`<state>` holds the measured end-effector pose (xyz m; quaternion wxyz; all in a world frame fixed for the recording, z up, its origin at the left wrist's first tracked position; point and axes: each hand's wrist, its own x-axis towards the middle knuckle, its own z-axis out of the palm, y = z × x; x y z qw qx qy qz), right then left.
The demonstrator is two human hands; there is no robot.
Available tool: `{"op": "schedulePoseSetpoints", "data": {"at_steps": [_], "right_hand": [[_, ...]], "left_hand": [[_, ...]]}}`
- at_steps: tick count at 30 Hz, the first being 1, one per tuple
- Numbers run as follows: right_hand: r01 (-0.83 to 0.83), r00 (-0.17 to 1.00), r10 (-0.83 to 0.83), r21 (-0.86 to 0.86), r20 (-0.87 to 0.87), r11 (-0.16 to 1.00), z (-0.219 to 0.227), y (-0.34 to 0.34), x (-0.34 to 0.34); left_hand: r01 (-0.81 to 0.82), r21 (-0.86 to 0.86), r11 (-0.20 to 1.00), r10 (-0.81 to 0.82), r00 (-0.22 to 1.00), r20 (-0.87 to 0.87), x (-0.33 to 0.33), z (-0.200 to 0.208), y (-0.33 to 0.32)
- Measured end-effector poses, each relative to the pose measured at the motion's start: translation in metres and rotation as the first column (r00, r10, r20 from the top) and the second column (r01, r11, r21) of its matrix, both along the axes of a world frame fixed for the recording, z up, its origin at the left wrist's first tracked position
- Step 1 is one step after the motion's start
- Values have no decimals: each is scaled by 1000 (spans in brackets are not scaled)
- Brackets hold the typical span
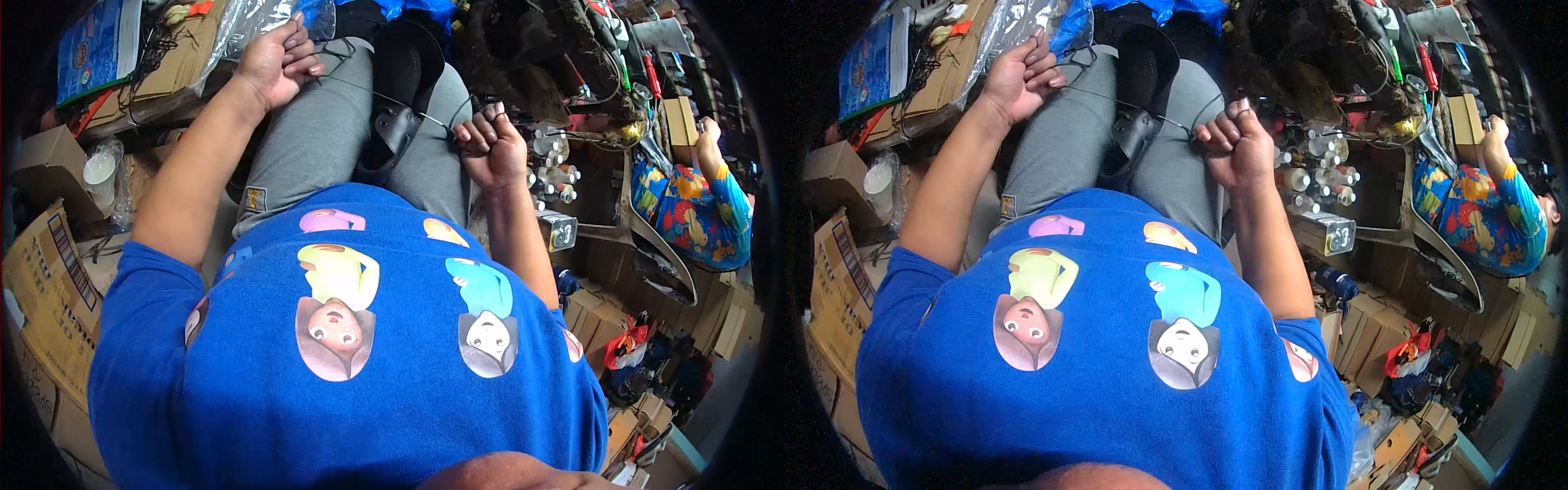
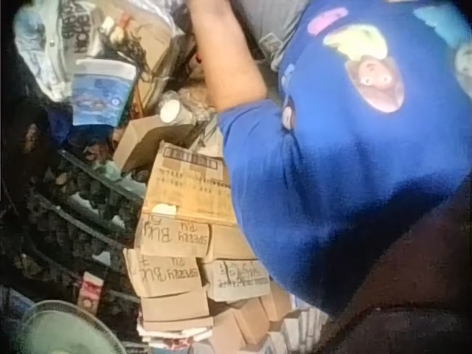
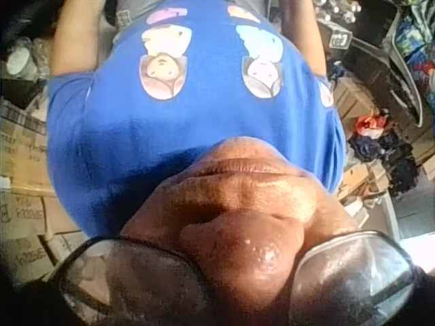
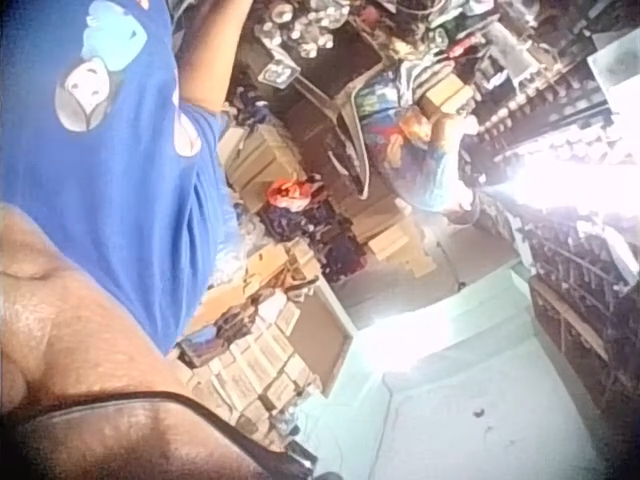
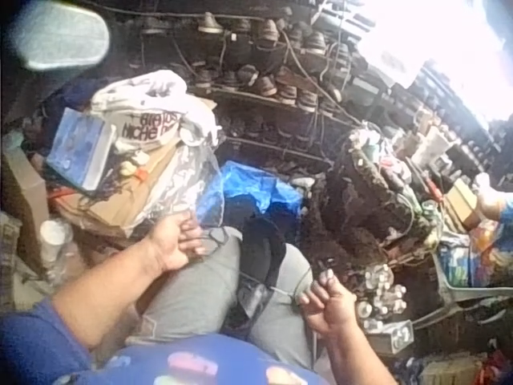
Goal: Threading laces through the eyelets of a black shoe upper part while holding it in the lap.
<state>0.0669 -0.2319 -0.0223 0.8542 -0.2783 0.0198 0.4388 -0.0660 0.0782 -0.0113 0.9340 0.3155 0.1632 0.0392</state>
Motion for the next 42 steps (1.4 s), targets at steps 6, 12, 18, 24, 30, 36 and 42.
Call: {"op": "schedulePoseSetpoints", "data": {"at_steps": [6,12,18,24,30,36,42], "right_hand": [[45,977,71,-513,203,857,5,-41,11],[262,598,481,-723,641,639,25,-70,39],[446,-124,732,-621,670,644,49,47,32],[460,134,854,-795,503,396,56,36,17],[481,249,611,-643,752,596,15,28,12],[445,73,755,-699,651,560,51,16,-12],[333,-28,831,-779,556,532,57,9,-19]], "left_hand": [[161,568,807,-80,983,-166,-31,-19,59],[11,899,-438,279,952,124,-64,16,33],[130,892,-433,-160,963,-218,-16,47,-122],[101,971,-217,-390,903,-181,-11,14,-108],[225,939,-261,-455,829,-325,15,42,-93],[-152,984,-94,-397,912,103,58,8,-90],[-81,996,-46,-436,898,53,74,-15,-96]]}}
